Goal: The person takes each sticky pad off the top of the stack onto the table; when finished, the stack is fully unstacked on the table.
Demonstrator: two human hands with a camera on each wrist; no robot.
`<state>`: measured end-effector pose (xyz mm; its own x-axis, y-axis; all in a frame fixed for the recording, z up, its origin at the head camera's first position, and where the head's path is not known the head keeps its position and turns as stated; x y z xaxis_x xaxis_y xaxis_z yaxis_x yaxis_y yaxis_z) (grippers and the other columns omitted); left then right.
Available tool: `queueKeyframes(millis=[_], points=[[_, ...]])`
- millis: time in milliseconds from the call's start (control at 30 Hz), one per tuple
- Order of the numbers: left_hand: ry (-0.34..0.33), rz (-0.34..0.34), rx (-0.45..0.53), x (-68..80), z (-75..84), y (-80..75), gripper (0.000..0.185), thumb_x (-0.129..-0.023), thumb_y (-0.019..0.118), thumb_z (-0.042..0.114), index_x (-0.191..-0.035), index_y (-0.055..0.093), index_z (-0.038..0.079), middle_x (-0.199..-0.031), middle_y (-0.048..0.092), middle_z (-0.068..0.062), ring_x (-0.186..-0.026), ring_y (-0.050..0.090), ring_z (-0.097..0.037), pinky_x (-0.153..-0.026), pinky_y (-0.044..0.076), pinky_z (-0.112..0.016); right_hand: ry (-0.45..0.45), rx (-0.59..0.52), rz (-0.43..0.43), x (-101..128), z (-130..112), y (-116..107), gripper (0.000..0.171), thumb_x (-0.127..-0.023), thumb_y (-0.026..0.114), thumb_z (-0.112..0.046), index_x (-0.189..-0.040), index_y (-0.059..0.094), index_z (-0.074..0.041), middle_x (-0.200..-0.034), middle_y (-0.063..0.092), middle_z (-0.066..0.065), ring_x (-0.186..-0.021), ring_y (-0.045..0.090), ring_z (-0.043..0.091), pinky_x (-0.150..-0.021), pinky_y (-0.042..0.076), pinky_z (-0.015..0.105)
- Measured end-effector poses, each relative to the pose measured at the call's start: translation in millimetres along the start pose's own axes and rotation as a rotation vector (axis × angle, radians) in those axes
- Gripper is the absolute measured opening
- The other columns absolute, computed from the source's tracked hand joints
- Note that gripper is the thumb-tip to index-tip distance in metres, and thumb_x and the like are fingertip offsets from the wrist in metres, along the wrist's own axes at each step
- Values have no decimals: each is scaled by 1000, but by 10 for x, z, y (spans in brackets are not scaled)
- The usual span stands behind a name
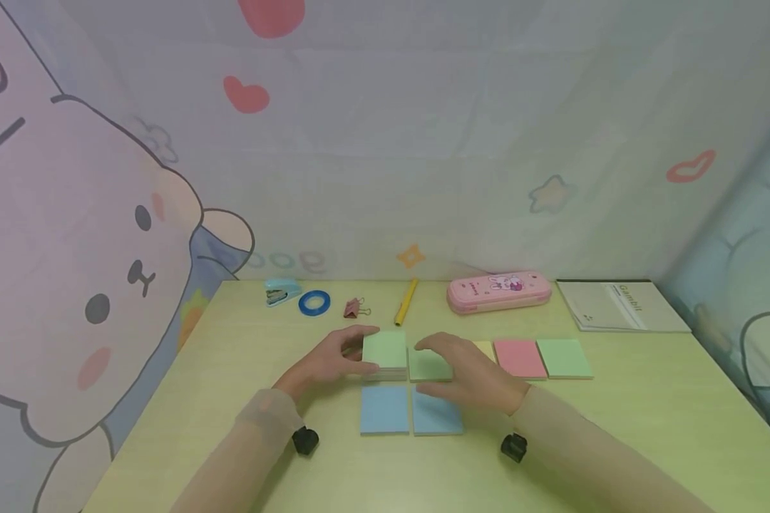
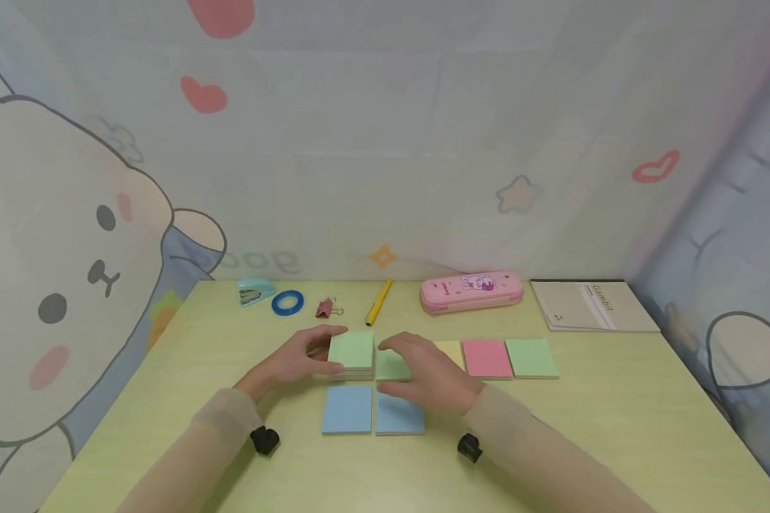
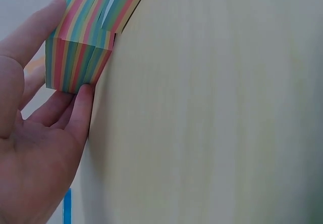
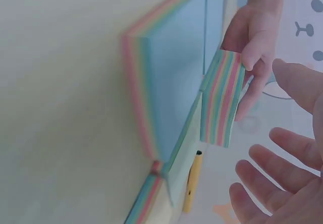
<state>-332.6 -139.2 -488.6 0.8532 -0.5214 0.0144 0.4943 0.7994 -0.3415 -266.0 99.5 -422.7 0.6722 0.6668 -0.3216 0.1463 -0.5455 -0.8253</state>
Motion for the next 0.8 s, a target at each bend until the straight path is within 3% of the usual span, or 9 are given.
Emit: queueKeyframes(millis=[167,367,567,800], points=[[10,-22,15,26,9,12,75,-92,83,13,-157,47,9,-155,53,-9,-145,48,-28,-121,40,-45,22,22,-34,-279,32,124,65,-93,82,-33,-144,56,-1,-145,60,14,-139,53,32,-117,44,51],[32,-52,60,32,24,24,90,-91,84,11,-163,32,4,-156,51,-14,-149,44,-31,-123,37,-48,75,-3,-119,-502,112,315,75,-93,82,-40,-149,52,1,-152,54,18,-143,48,35,-119,41,54],[30,-62,79,31,10,31,93,-89,85,6,-163,30,3,-160,46,-14,-151,41,-31,-123,37,-45,100,-21,-164,-573,156,404,74,-93,83,-35,-149,52,2,-148,57,17,-132,55,31,-112,47,50],[0,-48,66,28,-22,26,93,-88,86,9,-164,31,5,-157,49,-15,-148,46,-32,-120,41,-39,110,25,-164,-541,293,392,73,-91,84,-36,-148,54,1,-148,58,16,-140,52,32,-119,41,49]])
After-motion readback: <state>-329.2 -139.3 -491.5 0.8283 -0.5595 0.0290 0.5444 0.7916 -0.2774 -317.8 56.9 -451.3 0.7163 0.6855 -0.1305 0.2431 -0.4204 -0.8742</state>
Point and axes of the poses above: each hand's wrist, its own x-axis away from the middle knuckle, its own y-axis out of the palm, z = x × y, the point moved 6 cm from there along -x, towards the middle knuckle
